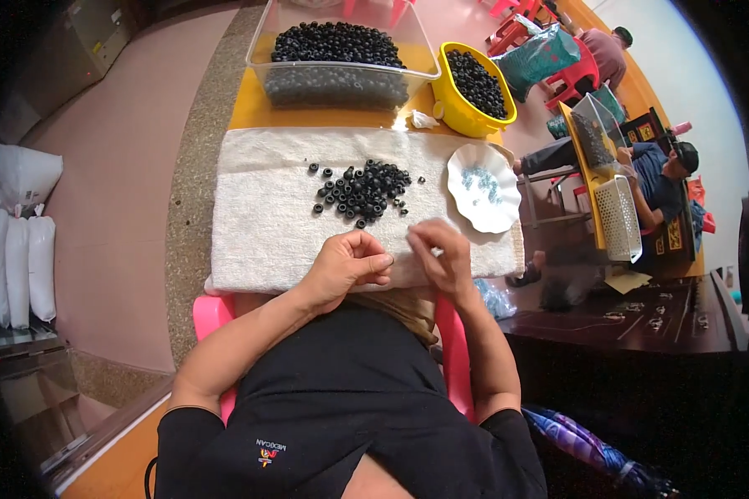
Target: Manually inspecting and sorting small black rubber gaskets or seals on a towel and placing them into sorting containers.
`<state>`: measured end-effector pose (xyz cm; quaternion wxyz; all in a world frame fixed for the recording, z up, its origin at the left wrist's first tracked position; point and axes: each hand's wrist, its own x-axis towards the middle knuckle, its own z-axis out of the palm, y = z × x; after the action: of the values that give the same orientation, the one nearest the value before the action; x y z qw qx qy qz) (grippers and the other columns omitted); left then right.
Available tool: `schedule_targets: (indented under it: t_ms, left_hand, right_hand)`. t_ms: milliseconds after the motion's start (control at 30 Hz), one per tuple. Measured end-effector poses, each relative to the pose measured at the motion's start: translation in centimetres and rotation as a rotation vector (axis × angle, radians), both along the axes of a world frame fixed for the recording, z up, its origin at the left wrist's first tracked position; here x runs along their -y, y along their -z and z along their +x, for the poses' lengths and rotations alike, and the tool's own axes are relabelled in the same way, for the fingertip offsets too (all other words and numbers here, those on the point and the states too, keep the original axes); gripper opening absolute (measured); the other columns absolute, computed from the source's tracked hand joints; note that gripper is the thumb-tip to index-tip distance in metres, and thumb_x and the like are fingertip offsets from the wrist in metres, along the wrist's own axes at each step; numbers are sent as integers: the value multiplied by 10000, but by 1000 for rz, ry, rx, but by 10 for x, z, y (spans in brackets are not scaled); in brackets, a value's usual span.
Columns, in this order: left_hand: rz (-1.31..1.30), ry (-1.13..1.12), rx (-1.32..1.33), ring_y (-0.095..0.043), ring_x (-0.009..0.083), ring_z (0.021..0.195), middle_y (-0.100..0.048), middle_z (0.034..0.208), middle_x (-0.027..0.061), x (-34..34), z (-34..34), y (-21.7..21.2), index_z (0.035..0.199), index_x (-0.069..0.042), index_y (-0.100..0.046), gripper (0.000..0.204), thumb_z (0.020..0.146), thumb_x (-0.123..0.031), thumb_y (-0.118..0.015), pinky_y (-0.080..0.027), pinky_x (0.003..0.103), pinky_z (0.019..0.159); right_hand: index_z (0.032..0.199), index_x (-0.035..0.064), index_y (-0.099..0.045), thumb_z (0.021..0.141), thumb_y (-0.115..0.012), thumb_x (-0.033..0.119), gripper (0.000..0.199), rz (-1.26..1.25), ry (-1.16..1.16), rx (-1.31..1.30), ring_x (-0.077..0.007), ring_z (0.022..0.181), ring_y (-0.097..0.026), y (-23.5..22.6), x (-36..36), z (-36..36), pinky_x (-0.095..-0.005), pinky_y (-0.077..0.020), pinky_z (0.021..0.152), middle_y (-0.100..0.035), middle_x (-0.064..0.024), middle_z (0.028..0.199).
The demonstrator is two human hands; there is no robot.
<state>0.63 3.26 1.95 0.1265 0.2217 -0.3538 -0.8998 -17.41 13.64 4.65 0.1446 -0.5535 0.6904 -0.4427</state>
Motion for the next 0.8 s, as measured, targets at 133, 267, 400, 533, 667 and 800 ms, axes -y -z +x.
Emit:
schedule_targets:
  t_ms: [133,267,400,533,667,800]
  left_hand:
    - [-24,1,-18,-658,122,773,-655,886,50,1,-2,5,941,-36,-600,113,889,-60,-697,-585,263,718]
    - [-16,-6,-15,-657,122,775,-656,888,49,2,-2,7,950,-33,-604,113,890,-60,-696,-586,265,722]
    - [-21,-2,-9,-657,120,772,-658,890,50,2,0,6,949,-32,-604,109,891,-59,-693,-586,264,722]
    - [-21,-7,-15,-658,118,771,-659,889,49,3,0,6,942,-33,-601,113,890,-62,-696,-586,264,716]
    - [-11,-4,-10,-658,119,771,-657,885,49,3,0,7,939,-37,-600,114,889,-67,-698,-587,264,717]
    - [-14,-7,-16,-659,119,769,-654,879,45,3,1,8,941,-39,-602,109,890,-64,-695,-589,265,718]
  right_hand:
    - [953,20,-690,831,-693,36,123,15,85,-265,-236,709,-657,9,23,-23,-332,-510,648,-657,-109,884]
    - [917,111,-708,844,-675,134,83,69,81,-501,-295,715,-655,16,33,-22,-385,-526,635,-651,-72,894]
    - [881,114,-692,836,-671,137,55,100,79,-574,-288,742,-658,18,36,-20,-384,-531,643,-651,-61,895]
    - [862,109,-681,826,-663,126,43,34,33,-594,-270,796,-653,20,38,-25,-386,-529,661,-649,-51,887]
    - [873,66,-679,805,-666,80,71,58,-53,-624,-279,818,-650,17,38,-29,-380,-526,716,-664,-70,888]
    - [890,58,-678,826,-640,99,85,129,-99,-662,-280,866,-636,8,39,-27,-385,-514,763,-662,-80,913]
